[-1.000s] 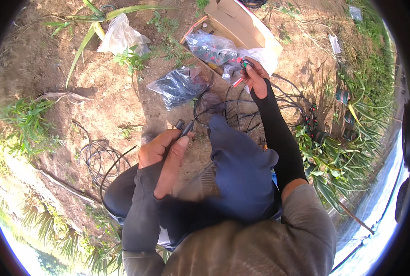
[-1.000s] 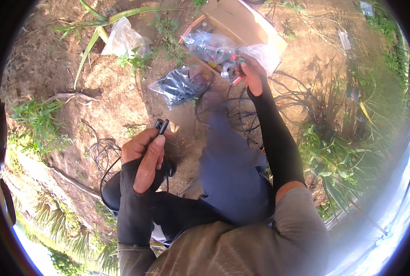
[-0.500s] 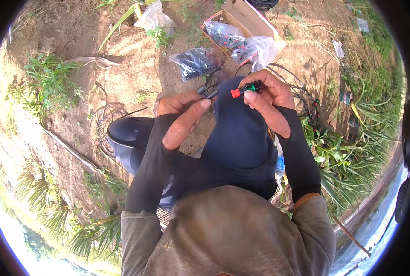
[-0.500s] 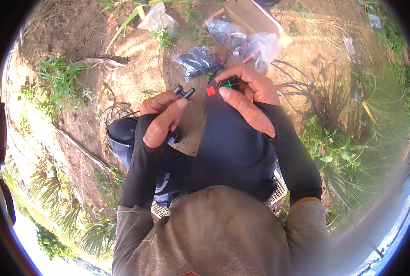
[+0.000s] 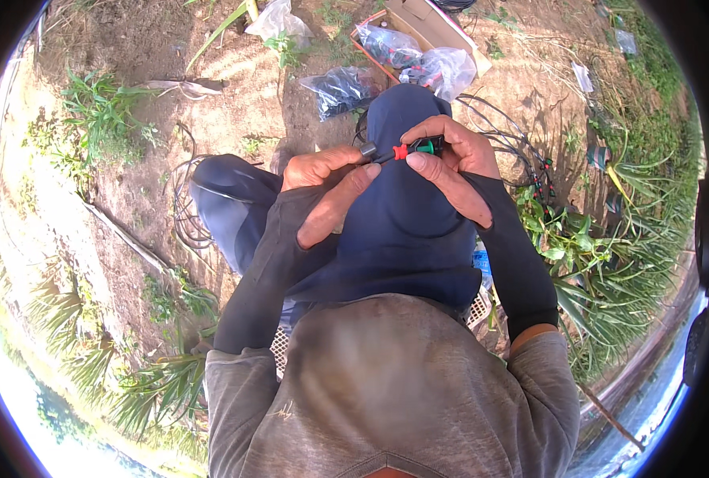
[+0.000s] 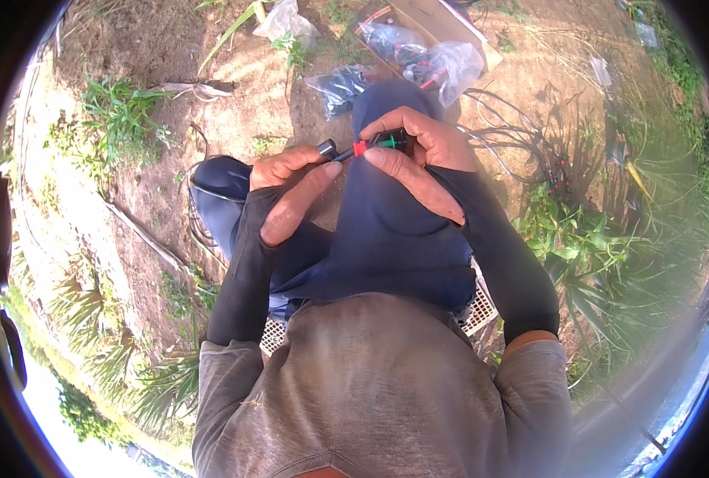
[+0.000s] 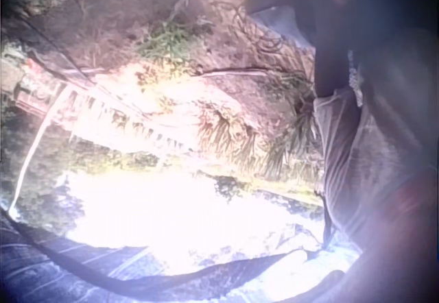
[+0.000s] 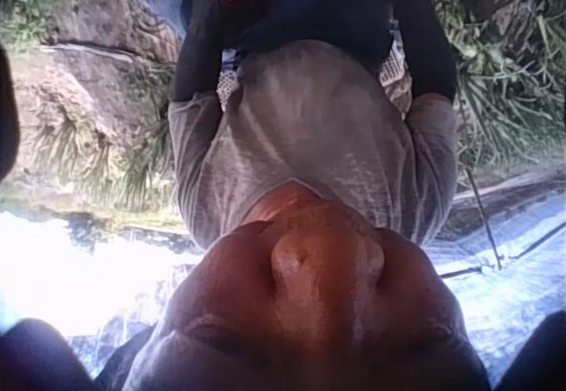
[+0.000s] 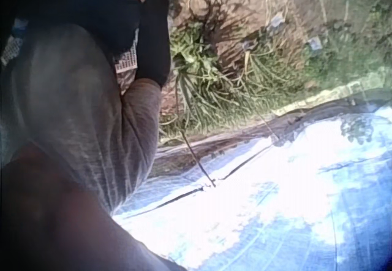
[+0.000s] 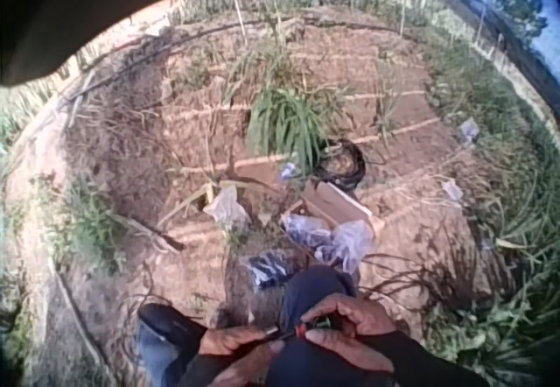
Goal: The person sits on a crate outdoors and repeatedly strips the ends of black irrigation tubing using pliers, then inserts the tubing into red and green plastic connectors. The person handles the tubing and connectors one at a time, placing the assembled pieces on the ground.
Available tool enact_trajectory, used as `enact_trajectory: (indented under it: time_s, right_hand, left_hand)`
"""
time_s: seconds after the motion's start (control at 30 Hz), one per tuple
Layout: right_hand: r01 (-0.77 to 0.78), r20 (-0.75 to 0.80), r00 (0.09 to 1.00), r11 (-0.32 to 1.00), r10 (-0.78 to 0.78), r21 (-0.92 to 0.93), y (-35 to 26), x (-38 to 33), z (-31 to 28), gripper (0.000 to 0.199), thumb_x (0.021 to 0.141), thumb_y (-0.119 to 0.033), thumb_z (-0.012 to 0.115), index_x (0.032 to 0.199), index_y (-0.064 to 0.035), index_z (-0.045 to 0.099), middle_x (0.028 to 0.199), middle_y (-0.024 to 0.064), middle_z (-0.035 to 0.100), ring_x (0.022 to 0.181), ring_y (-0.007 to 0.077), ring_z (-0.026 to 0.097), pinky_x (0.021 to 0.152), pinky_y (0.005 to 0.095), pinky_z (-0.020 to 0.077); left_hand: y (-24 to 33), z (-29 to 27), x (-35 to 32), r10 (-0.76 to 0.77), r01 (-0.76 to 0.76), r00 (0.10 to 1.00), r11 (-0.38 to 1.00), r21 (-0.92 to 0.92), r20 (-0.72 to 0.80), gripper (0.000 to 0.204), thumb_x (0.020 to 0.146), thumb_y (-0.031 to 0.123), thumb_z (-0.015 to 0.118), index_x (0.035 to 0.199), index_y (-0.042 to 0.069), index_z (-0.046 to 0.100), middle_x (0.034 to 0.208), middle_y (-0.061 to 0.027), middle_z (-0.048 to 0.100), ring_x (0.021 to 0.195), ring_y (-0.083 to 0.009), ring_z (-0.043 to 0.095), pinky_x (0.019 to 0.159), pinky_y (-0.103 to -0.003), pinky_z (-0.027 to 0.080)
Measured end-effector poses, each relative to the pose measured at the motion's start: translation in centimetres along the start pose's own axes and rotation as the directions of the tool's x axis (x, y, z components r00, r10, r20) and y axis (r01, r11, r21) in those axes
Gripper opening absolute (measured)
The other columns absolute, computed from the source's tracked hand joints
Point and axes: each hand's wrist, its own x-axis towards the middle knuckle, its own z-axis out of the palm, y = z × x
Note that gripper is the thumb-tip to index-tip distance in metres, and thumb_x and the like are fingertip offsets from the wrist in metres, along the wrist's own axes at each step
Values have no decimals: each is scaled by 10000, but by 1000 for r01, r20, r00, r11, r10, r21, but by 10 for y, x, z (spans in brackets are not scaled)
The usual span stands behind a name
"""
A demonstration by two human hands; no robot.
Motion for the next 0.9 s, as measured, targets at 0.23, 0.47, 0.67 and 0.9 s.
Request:
enact_trajectory:
  time_s: [0.23,0.47,0.67,0.9]
  right_hand:
    - [265,145,963,903,-228,-340,1,-9,-13,163,881,-77,671,1018,-10,612,988,82,649,885,138,624,784,250,490]
    - [236,179,968,891,-178,-388,-7,-19,-14,180,873,-120,693,1004,-20,619,934,67,664,838,132,640,759,253,499]
    - [226,196,968,878,-155,-423,-3,-19,-15,175,863,-162,712,955,-33,637,893,52,679,823,138,651,747,256,500]
    - [228,264,958,862,-115,-452,5,-17,-24,156,859,-162,707,932,-44,635,870,55,688,795,153,653,692,269,490]
  left_hand:
    - [-3,-1,-9,-32,-8,979,981,194,201,144,942,119,585,980,2,659,684,49,530,642,-17,447,557,-198,354]
    - [-3,8,-17,-190,191,960,981,15,208,199,953,188,575,978,31,696,611,-16,569,512,-65,510,487,-218,416]
    - [-14,23,-22,-55,28,994,966,256,99,122,909,141,636,909,29,683,592,-64,560,501,-124,534,489,-290,430]
    - [-32,30,-19,34,-78,992,915,395,118,140,934,138,612,886,16,660,602,-2,538,548,-54,496,500,-235,403]
